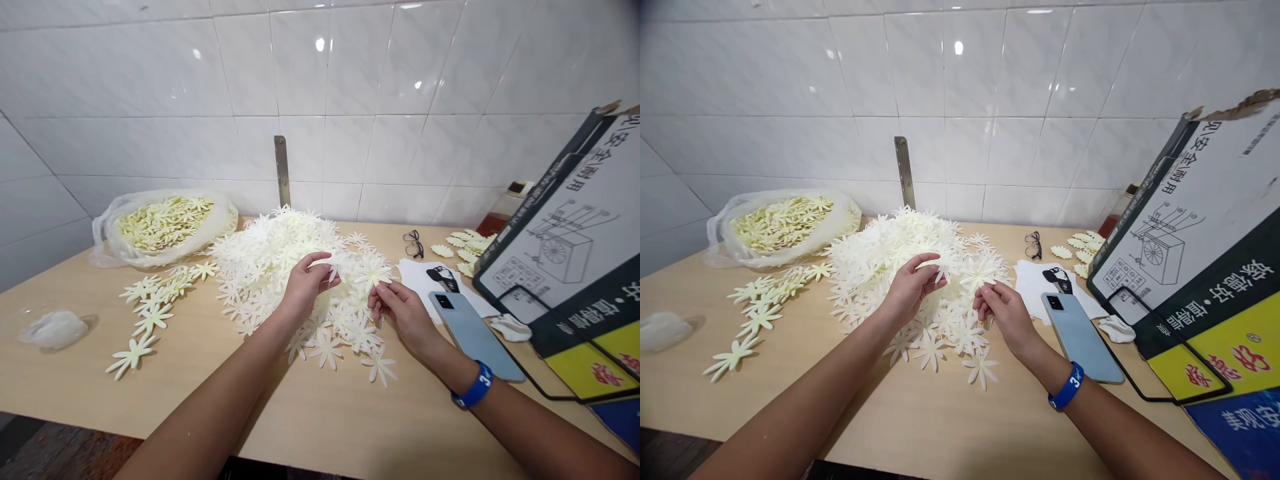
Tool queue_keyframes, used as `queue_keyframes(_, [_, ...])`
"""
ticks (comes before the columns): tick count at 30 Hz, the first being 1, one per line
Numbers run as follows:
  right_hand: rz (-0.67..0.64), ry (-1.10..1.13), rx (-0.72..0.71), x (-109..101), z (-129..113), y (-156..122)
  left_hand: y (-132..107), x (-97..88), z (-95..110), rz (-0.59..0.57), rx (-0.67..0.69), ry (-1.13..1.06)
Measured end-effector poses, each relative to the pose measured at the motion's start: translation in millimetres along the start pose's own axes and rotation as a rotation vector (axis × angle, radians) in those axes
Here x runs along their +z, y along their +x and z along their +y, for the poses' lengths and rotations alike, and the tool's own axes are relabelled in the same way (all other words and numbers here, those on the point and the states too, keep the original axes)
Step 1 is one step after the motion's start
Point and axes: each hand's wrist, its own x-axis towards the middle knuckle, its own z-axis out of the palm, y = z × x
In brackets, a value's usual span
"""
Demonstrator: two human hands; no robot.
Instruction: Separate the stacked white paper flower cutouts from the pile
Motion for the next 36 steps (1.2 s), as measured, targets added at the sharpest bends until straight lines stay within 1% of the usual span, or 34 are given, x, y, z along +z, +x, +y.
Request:
queue_keyframes(3, [-0.002,0.022,-0.033,-0.4,-0.2,-1.5,-0.9,1.2,-3.1,-0.044,0.047,0.08])
queue_keyframes(5, [-0.009,0.029,-0.053,-0.2,-1.1,-2.3,-1.0,2.5,-4.7,-0.052,0.076,0.136])
queue_keyframes(9, [0.003,0.003,-0.049,0.4,-2.7,-2.1,-0.5,4.3,-5.3,0.0,0.109,0.214])
queue_keyframes(12, [0.01,-0.008,-0.038,0.9,-3.1,-0.8,0.0,3.4,-5.7,0.001,0.133,0.272])
queue_keyframes(16, [-0.013,-0.013,-0.036,2.1,-3.4,-0.5,0.2,1.2,-7.9,0.012,0.134,0.317])
queue_keyframes(20, [-0.046,-0.014,-0.03,2.9,-4.0,-2.5,-0.1,-1.9,-11.1,0.017,0.164,0.456])
queue_keyframes(22, [-0.05,-0.006,-0.033,2.9,-4.2,-3.4,-0.6,-3.7,-12.4,0.017,0.246,0.569])
queue_keyframes(25, [-0.042,-0.006,-0.039,2.6,-4.3,-3.6,-2.5,-5.0,-11.7,0.037,0.452,0.733])
queue_keyframes(27, [-0.039,-0.015,-0.037,2.6,-4.2,-3.3,-4.9,-3.7,-9.1,0.071,0.582,0.793])
queue_keyframes(29, [-0.04,-0.025,-0.032,3.1,-4.3,-3.1,-7.9,-0.6,-5.9,0.058,0.658,0.798])
queue_keyframes(30, [-0.045,-0.03,-0.03,3.6,-4.6,-3.2,-9.6,1.5,-4.8,0.014,0.653,0.77])
queue_keyframes(31, [-0.052,-0.035,-0.03,4.2,-4.9,-3.4,-11.3,3.8,-4.4,-0.051,0.61,0.725])
queue_keyframes(33, [-0.078,-0.048,-0.033,5.9,-6.0,-4.2,-14.4,8.4,-5.9,-0.198,0.443,0.61])
queue_keyframes(34, [-0.093,-0.059,-0.034,6.8,-6.6,-4.8,-15.9,10.5,-7.8,-0.25,0.36,0.558])
queue_keyframes(35, [-0.106,-0.071,-0.032,7.7,-7.2,-5.3,-17.2,12.3,-10.2,-0.277,0.302,0.52])
queue_keyframes(36, [-0.114,-0.084,-0.03,8.6,-7.6,-5.7,-18.5,13.7,-12.6,-0.283,0.279,0.496])
